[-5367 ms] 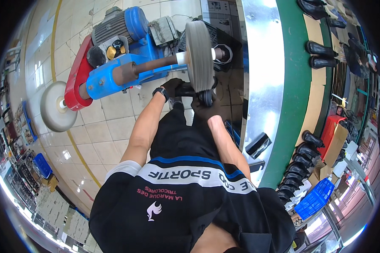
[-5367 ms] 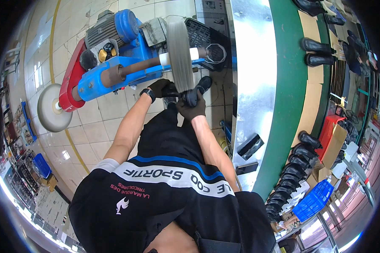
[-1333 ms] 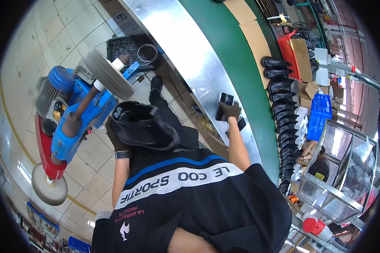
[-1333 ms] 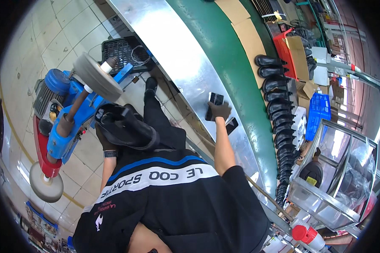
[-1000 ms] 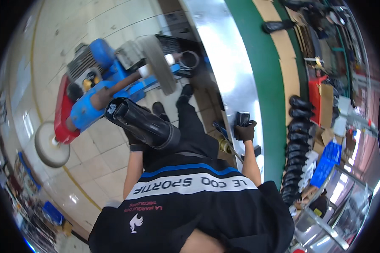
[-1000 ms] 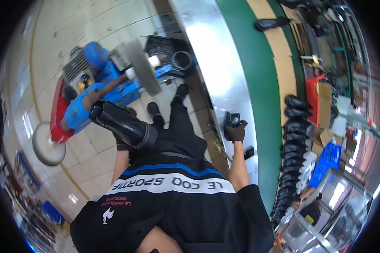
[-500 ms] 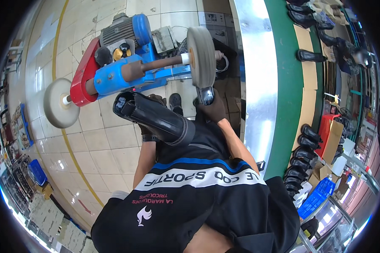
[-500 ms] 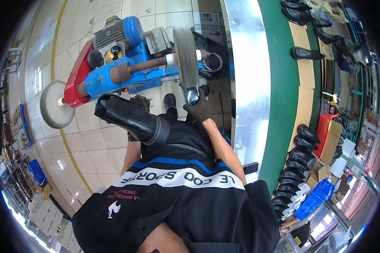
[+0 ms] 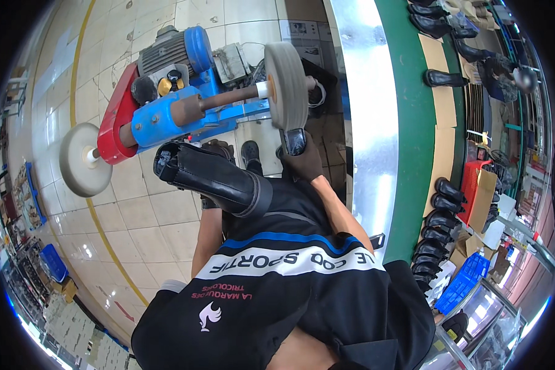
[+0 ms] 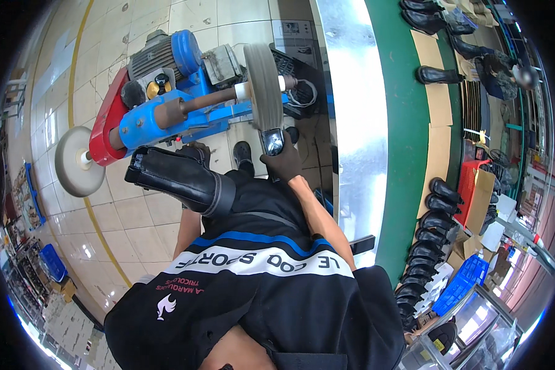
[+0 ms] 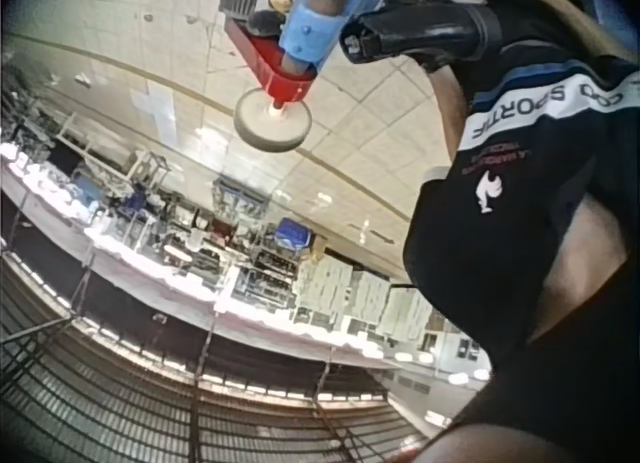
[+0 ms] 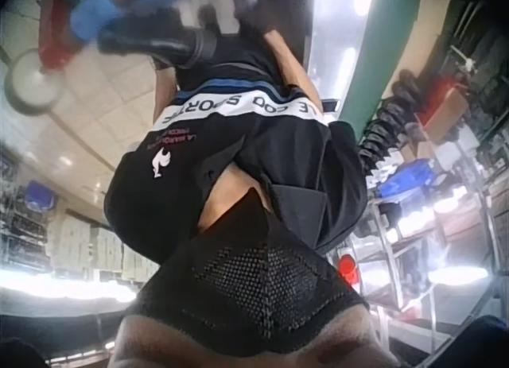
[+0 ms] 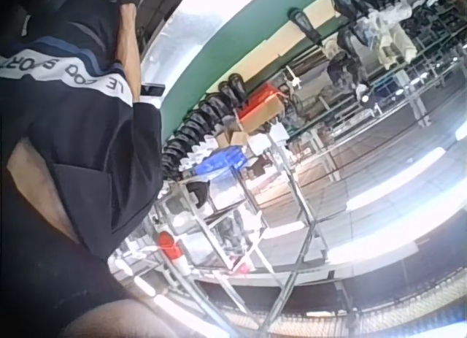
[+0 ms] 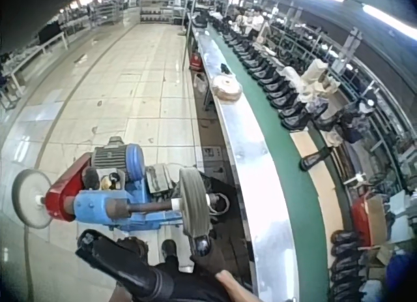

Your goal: The person repeatedly picks up black leather boots from a green conveyor belt and presses them against a rotating buffing wheel. The person handles the boots one at a time, rotating them to contact different parts of the sole and upper with the machine, then places them back on the belt.

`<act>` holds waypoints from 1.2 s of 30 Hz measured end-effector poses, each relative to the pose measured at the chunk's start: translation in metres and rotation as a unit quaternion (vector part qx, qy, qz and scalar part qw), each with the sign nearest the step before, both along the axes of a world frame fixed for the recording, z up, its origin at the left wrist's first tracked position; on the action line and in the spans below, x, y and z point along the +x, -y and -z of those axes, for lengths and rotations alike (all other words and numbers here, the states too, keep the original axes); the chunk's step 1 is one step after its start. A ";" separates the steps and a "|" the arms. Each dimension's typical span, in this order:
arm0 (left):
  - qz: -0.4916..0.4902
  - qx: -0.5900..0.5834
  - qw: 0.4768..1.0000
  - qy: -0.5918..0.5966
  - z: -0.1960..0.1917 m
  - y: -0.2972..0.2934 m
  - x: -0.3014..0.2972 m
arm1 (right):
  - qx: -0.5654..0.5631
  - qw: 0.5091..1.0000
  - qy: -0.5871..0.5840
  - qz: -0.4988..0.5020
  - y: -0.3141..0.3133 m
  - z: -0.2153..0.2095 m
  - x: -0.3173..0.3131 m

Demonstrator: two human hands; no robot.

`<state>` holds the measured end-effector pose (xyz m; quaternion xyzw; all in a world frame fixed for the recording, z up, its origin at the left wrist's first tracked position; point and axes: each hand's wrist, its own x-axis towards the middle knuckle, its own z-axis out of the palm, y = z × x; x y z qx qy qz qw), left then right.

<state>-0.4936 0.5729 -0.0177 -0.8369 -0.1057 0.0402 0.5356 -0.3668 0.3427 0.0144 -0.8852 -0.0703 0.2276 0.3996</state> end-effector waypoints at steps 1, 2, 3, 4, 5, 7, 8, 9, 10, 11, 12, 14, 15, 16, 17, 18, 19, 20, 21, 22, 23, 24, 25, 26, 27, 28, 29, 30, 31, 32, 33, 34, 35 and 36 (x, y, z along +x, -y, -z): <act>-0.005 -0.064 0.998 0.023 0.007 0.002 0.001 | -0.002 1.000 -0.002 0.002 0.000 0.000 0.000; 0.028 0.004 1.000 0.009 0.001 0.002 0.001 | 0.000 1.000 -0.008 0.007 -0.001 -0.003 0.000; 0.065 0.121 0.989 -0.057 -0.004 0.002 0.001 | 0.002 1.000 -0.014 0.011 -0.002 -0.005 0.000; 0.109 0.241 0.958 -0.110 -0.008 0.001 0.002 | 0.017 1.000 -0.018 0.015 -0.003 -0.008 0.000; 0.152 0.398 0.879 -0.212 -0.020 0.002 0.003 | 0.031 0.999 -0.023 0.017 -0.005 -0.012 0.000; 0.193 0.542 0.763 -0.293 -0.033 0.003 0.003 | 0.042 0.999 -0.022 0.021 -0.006 -0.012 -0.001; 0.195 0.547 0.763 -0.284 -0.037 0.003 0.002 | 0.043 0.999 -0.016 0.021 -0.004 -0.009 -0.002; 0.197 0.552 0.762 -0.275 -0.039 0.003 0.001 | 0.043 0.999 -0.010 0.021 -0.003 -0.006 -0.002; 0.164 0.294 0.927 -0.168 -0.037 0.005 0.001 | 0.046 0.999 -0.004 0.023 -0.001 -0.003 -0.002; 0.111 0.003 0.993 -0.042 -0.034 0.007 0.002 | 0.049 0.999 0.003 0.023 -0.001 -0.002 -0.001; 0.092 -0.059 0.994 -0.012 -0.031 0.006 0.000 | 0.051 0.998 0.009 0.023 -0.002 -0.001 -0.001; 0.106 0.053 0.991 -0.054 -0.033 0.004 -0.003 | 0.048 0.999 -0.002 0.020 -0.002 -0.008 -0.001; 0.133 0.224 0.957 -0.126 -0.037 0.003 -0.004 | 0.048 0.999 -0.008 0.019 -0.003 -0.012 -0.001; 0.156 0.386 0.888 -0.193 -0.040 0.001 -0.004 | 0.051 0.998 -0.008 0.027 -0.003 -0.009 -0.001; 0.173 0.533 0.789 -0.252 -0.044 0.001 -0.004 | 0.052 0.998 -0.007 0.034 -0.004 -0.010 -0.001; 0.184 0.661 0.662 -0.302 -0.046 0.001 -0.004 | 0.053 0.998 -0.005 0.042 -0.005 -0.010 -0.002; 0.190 0.648 0.672 -0.302 -0.044 0.001 -0.006 | 0.056 0.997 -0.013 0.044 -0.005 -0.010 -0.002; 0.195 0.637 0.683 -0.301 -0.040 0.000 -0.007 | 0.059 0.997 -0.021 0.046 -0.006 -0.014 -0.002; 0.194 0.625 0.695 -0.297 -0.036 0.000 -0.007 | 0.062 0.997 -0.028 0.048 -0.007 -0.016 -0.002; 0.195 0.614 0.707 -0.294 -0.033 -0.002 -0.009 | 0.067 0.997 -0.022 0.044 -0.009 -0.016 -0.003; 0.197 0.610 0.711 -0.289 -0.031 -0.001 -0.006 | 0.068 0.997 -0.013 0.043 -0.007 -0.017 -0.003; 0.199 0.613 0.708 -0.288 -0.030 -0.001 -0.005 | 0.069 0.997 -0.004 0.044 -0.005 -0.018 -0.002; 0.204 0.619 0.701 -0.290 -0.029 0.000 -0.004 | 0.075 0.995 0.022 0.061 0.000 -0.020 -0.002; 0.208 0.629 0.691 -0.290 -0.029 0.001 -0.002 | 0.080 0.992 0.050 0.080 0.006 -0.023 -0.001; 0.212 0.636 0.684 -0.290 -0.028 0.003 0.000 | 0.083 0.989 0.078 0.098 0.015 -0.025 0.001; 0.216 0.643 0.676 -0.287 -0.027 0.004 0.004 | 0.086 0.984 0.106 0.117 0.024 -0.028 0.004; 0.222 0.652 0.668 -0.282 -0.026 0.007 0.006 | 0.095 0.979 0.096 0.154 0.039 -0.030 0.011; 0.227 0.659 0.661 -0.277 -0.024 0.010 0.009 | 0.105 0.972 0.087 0.191 0.061 -0.033 0.023; 0.233 0.669 0.652 -0.271 -0.022 0.014 0.012 | 0.115 0.964 0.077 0.228 0.085 -0.036 0.034; 0.237 0.684 0.634 -0.271 -0.025 0.016 0.012 | 0.072 0.966 0.059 0.241 0.114 -0.038 0.046; 0.249 0.709 0.608 -0.254 -0.022 0.022 0.020 | 0.025 0.962 0.044 0.268 0.149 -0.040 0.050; 0.261 0.741 0.571 -0.240 -0.021 0.030 0.027 | -0.061 0.951 0.078 0.293 0.181 -0.043 0.046; 0.237 0.837 0.424 -0.253 -0.018 0.031 0.025 | -0.139 0.939 0.101 0.297 0.199 -0.040 0.049; 0.223 0.834 0.461 -0.207 -0.012 0.034 0.029 | -0.203 0.930 0.071 0.297 0.224 -0.038 0.045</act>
